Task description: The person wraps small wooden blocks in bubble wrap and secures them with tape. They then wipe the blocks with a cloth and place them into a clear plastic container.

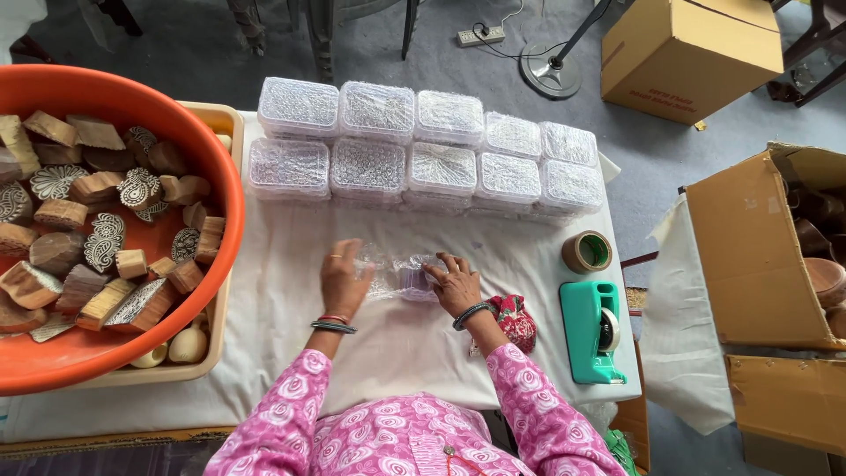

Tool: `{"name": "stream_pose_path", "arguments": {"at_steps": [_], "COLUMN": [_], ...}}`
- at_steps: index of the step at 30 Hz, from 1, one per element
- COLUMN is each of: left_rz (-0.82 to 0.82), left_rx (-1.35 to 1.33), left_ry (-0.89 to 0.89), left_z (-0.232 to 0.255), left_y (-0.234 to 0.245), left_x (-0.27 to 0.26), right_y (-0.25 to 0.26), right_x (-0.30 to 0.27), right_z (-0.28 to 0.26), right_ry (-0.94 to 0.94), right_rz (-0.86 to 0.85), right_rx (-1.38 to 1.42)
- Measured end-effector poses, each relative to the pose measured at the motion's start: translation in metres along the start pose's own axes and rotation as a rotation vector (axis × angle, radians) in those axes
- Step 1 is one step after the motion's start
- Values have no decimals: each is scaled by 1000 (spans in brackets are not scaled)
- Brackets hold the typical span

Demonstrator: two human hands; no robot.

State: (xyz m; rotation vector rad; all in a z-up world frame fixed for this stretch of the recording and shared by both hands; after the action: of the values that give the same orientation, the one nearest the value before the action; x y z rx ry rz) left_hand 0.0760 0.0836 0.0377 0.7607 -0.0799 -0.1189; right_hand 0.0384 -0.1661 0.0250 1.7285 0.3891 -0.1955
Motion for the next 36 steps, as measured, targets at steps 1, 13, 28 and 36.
{"name": "stream_pose_path", "arguments": {"at_steps": [1,13,28,36], "left_rz": [1,-289,-159,-240], "left_rx": [2,-320,-1161,-419], "left_ry": [6,357,575,7], "left_z": [-17,-85,-99,-39], "left_y": [-6,-71,-88,-53], "left_x": [0,12,1,-7], "right_y": [-3,-1,7,8], "right_x": [1,0,-11,-7], "right_z": [1,3,-7,-1], "right_ry": [5,-11,7,-51], "right_rz": [-4,-5,33,73], "right_rx": [1,18,25,129]}}
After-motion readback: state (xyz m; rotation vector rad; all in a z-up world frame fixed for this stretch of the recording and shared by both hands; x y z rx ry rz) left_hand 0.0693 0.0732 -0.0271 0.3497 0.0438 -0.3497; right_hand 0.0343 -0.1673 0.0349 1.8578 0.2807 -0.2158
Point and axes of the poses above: each hand's wrist, its own x-axis towards the middle knuckle, its own y-axis out of the back of the hand, z = x × y, the point moved 5 cm from there along x, towards the middle knuckle, and after that the axes turned 11 degrees about -z, right-handed, at the moved point
